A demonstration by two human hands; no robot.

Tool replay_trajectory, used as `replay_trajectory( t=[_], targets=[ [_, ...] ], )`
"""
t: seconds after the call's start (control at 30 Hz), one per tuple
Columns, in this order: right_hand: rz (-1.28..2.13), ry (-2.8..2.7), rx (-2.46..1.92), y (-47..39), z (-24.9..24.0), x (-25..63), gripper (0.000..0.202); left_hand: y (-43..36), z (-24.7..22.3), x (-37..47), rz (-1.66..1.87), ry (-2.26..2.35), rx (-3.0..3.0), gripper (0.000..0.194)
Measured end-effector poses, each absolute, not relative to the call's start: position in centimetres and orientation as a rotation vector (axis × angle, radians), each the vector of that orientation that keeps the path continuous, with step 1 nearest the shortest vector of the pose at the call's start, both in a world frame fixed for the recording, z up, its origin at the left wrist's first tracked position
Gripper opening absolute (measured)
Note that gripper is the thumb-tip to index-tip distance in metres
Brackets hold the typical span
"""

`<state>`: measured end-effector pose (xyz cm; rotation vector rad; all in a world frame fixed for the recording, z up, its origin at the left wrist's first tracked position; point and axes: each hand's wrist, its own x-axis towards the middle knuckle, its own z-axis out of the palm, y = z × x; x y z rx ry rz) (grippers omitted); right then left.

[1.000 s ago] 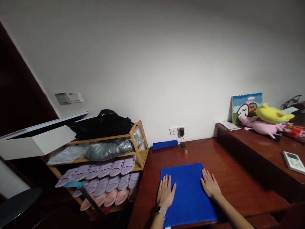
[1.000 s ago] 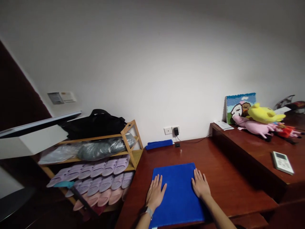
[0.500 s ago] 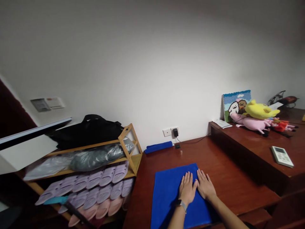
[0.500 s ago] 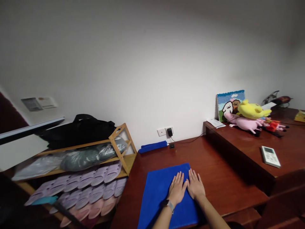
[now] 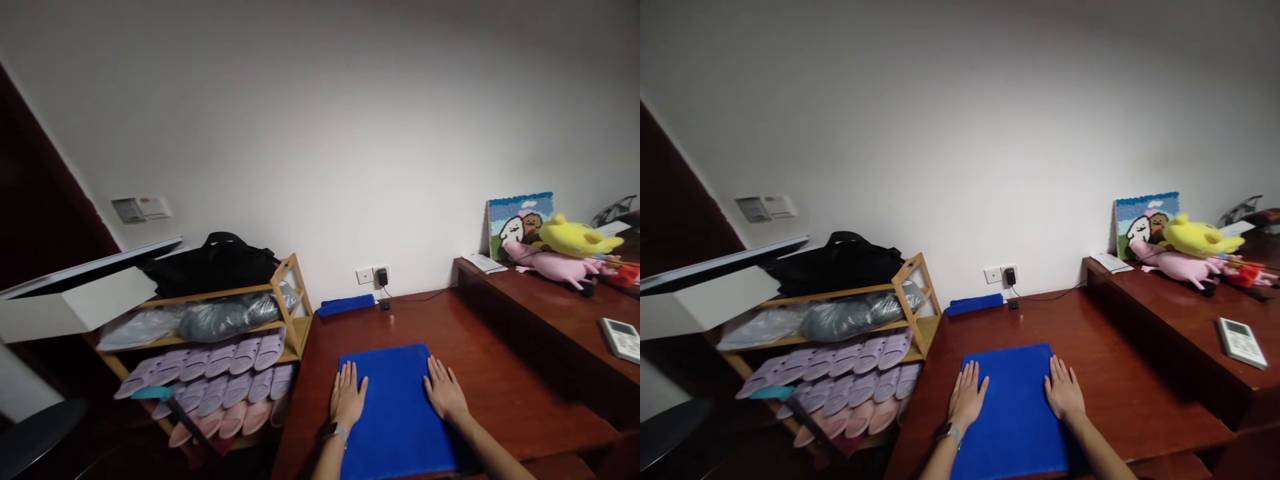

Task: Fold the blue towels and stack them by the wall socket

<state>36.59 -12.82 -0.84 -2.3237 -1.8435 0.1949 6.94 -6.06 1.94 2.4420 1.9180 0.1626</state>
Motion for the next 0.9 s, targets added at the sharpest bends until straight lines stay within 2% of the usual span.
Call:
replay_trajectory(
  t=[0.37,0.63,0.9],
  targets=[
    [0.274,-1.892,-2.310,-9.3,1.3,37.1,0.069,-6.1,1.2,7.3,0.237,1.954,2.462,0.076],
    [0.296,-1.880,-2.273,-7.5,-0.4,37.3,0.072,-5.7,0.9,7.1,0.199,1.956,2.465,0.080],
    [0.312,-1.869,-2.282,-7.8,0.1,37.2,0.073,-5.3,2.3,8.7,0.146,1.944,2.445,0.078]
  ],
)
